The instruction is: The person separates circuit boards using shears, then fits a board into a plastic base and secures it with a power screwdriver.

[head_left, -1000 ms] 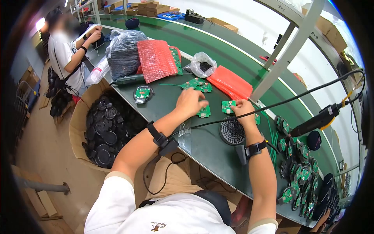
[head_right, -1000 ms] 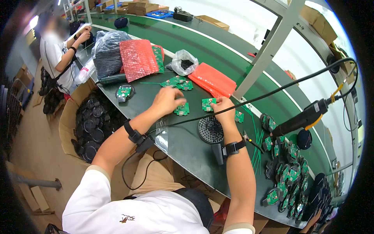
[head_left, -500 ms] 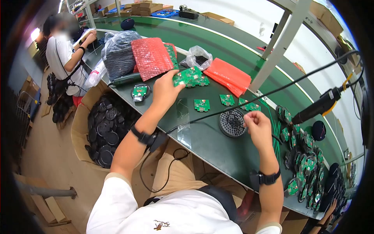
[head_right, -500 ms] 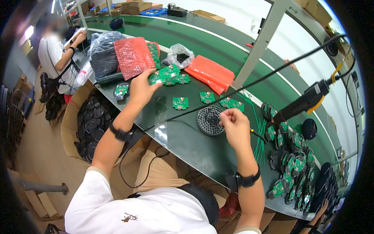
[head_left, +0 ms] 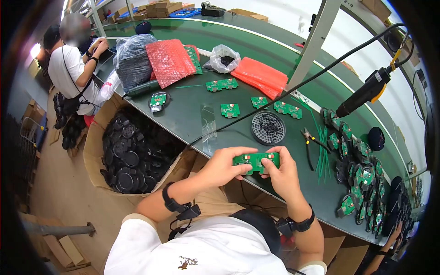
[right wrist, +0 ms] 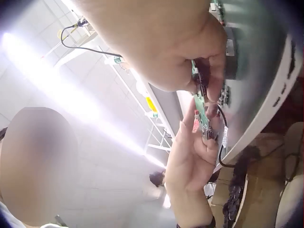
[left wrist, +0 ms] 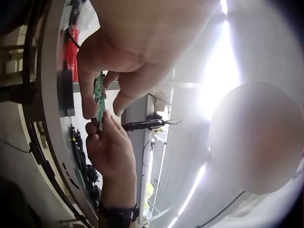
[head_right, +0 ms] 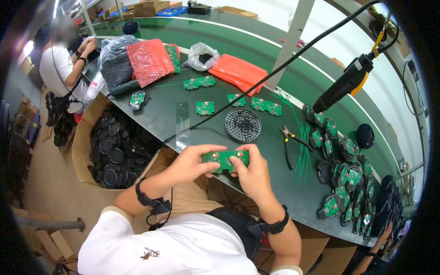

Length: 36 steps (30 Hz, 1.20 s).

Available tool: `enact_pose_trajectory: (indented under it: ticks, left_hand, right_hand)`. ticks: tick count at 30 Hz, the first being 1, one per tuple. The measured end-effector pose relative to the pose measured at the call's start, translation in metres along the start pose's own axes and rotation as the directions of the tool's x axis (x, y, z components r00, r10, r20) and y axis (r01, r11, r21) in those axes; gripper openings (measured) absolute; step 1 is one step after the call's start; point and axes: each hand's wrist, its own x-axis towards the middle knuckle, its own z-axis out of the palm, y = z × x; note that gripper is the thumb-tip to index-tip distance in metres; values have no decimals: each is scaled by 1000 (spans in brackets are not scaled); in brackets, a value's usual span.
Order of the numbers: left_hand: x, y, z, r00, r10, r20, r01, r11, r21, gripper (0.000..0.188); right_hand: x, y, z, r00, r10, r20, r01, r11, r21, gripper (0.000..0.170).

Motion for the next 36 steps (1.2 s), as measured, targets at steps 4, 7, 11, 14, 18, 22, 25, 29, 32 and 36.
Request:
enact_pose_trajectory:
  ticks: [4,7,11,14,18,22,25,29,32,36]
  left_hand:
    - [13,-1,23,999,-18,-41,24,989,147,41]
    - [19,1,32,999,-6,-31,11,983,183,41]
    - [25,-12,40,980,193,-54,-163,924,346,41]
    - [24,6,34,996,80,-29,-68,953,296,40]
    - [32,1,-9,971,-12,239,45,990,-135,41]
    - [28,15,-60,993,109,54,-91,961,-263,47]
    - [51,17,-107,973,89,-215,-129,975,-179,46]
    - [109,0,-158,883,153,-443,39,917,397,34]
    - [129,-3,-175,877,169,-449,160,780,605,31]
    - [141,-10,-191,839,261,-477,229,626,746,27]
  right_hand:
    - [-11,-5,-4,993,3,-117,-23,986,-168,20]
    - [-16,2,-9,976,-35,-216,-24,964,-264,19]
    - [-15,19,-11,951,-235,-202,100,850,-518,22]
    - [-9,11,-15,969,-160,-189,78,922,-380,21]
    - [10,4,-50,965,164,206,-236,886,400,26]
    - [37,-7,-61,980,200,11,-191,917,351,29]
    - [72,-5,-72,984,133,-115,-105,969,225,34]
    - [142,17,-98,904,-37,-425,-42,984,-173,37]
    - [183,32,-122,824,-2,-566,-171,952,-253,41]
    - [218,55,-135,794,22,-607,-140,979,-148,46]
